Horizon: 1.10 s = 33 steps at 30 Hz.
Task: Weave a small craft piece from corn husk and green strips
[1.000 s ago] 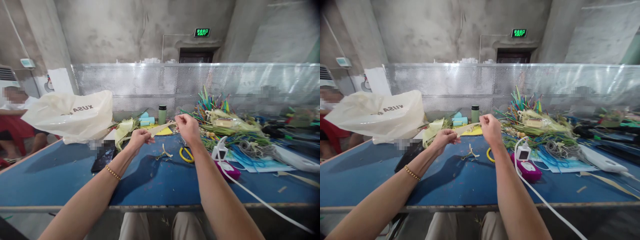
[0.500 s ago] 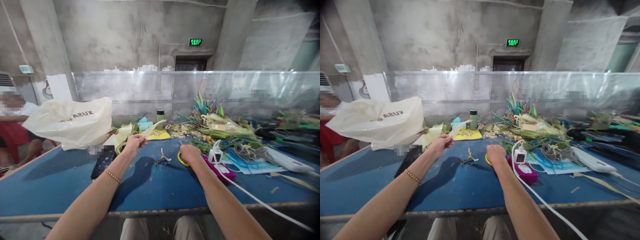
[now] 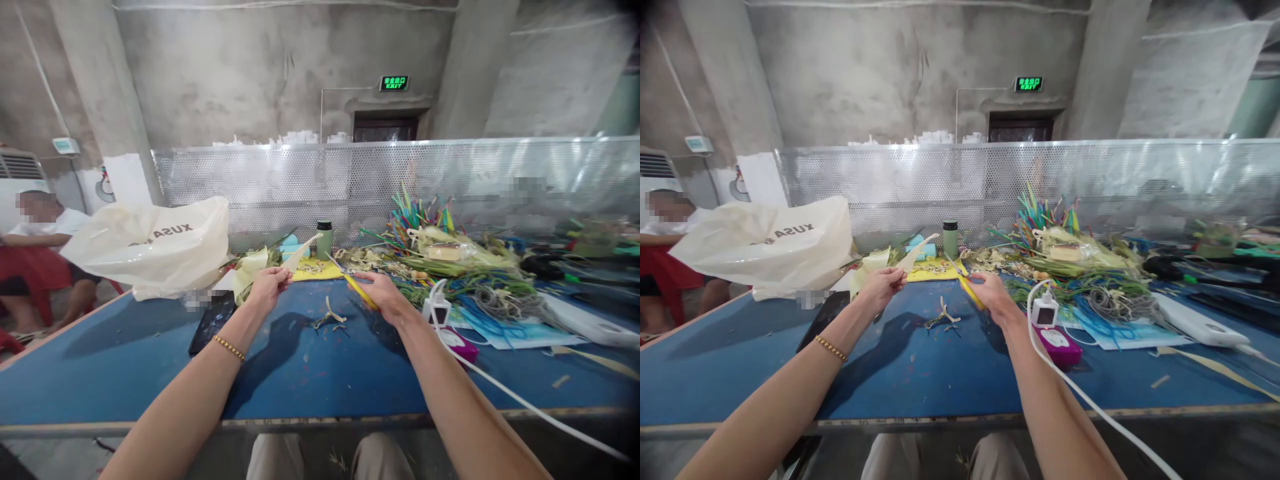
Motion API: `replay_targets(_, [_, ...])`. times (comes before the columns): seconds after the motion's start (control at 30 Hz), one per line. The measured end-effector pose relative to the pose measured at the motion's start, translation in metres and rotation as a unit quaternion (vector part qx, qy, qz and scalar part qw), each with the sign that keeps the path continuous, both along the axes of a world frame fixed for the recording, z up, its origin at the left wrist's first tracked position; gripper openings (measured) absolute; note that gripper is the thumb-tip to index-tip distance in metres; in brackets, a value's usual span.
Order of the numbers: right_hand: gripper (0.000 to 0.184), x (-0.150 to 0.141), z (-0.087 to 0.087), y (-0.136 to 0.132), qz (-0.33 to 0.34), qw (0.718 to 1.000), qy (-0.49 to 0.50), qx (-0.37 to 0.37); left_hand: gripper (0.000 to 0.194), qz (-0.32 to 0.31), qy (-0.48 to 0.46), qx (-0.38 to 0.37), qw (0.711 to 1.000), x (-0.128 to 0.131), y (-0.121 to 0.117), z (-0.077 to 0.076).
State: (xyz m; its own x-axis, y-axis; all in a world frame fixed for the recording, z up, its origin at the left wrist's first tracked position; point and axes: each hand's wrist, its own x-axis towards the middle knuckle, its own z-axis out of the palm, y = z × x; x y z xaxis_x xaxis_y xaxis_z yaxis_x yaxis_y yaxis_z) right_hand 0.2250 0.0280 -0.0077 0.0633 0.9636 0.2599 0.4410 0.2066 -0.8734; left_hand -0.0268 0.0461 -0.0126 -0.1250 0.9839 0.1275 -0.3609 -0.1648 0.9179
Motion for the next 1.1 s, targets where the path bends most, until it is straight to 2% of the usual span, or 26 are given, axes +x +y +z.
replay_targets(0.1, [0.058,-0.01,0.002,-0.011,0.094,0.989,0.088,-0.07,0.014,0.005,-0.013,-0.01,1.0,-0.003,0.002,0.002])
replay_targets(0.37, [0.048,-0.017,0.006,-0.025,0.206,0.956,0.163,-0.128,0.013,0.009,-0.03,-0.014,0.999,-0.008,0.0,0.008])
replay_targets(0.47, [0.042,-0.018,0.006,-0.028,0.219,0.957,0.148,-0.118,0.014,0.019,-0.027,-0.001,0.999,-0.01,0.002,0.007])
replay_targets(0.57, [0.049,-0.021,0.005,-0.029,0.224,0.962,0.105,-0.116,0.016,0.038,-0.028,0.007,0.999,-0.011,0.004,0.006])
replay_targets(0.7, [0.054,-0.025,0.001,-0.028,0.23,0.967,0.049,-0.102,0.019,0.019,-0.006,0.047,0.999,-0.009,0.002,0.006])
replay_targets(0.87, [0.062,-0.026,0.003,-0.031,0.238,0.968,0.038,-0.064,0.02,0.006,0.024,0.079,0.997,-0.006,-0.002,0.006])
replay_targets(1.1, [0.068,-0.03,0.005,-0.033,0.246,0.964,0.067,-0.078,0.025,-0.013,0.028,0.088,0.996,-0.001,-0.005,0.007])
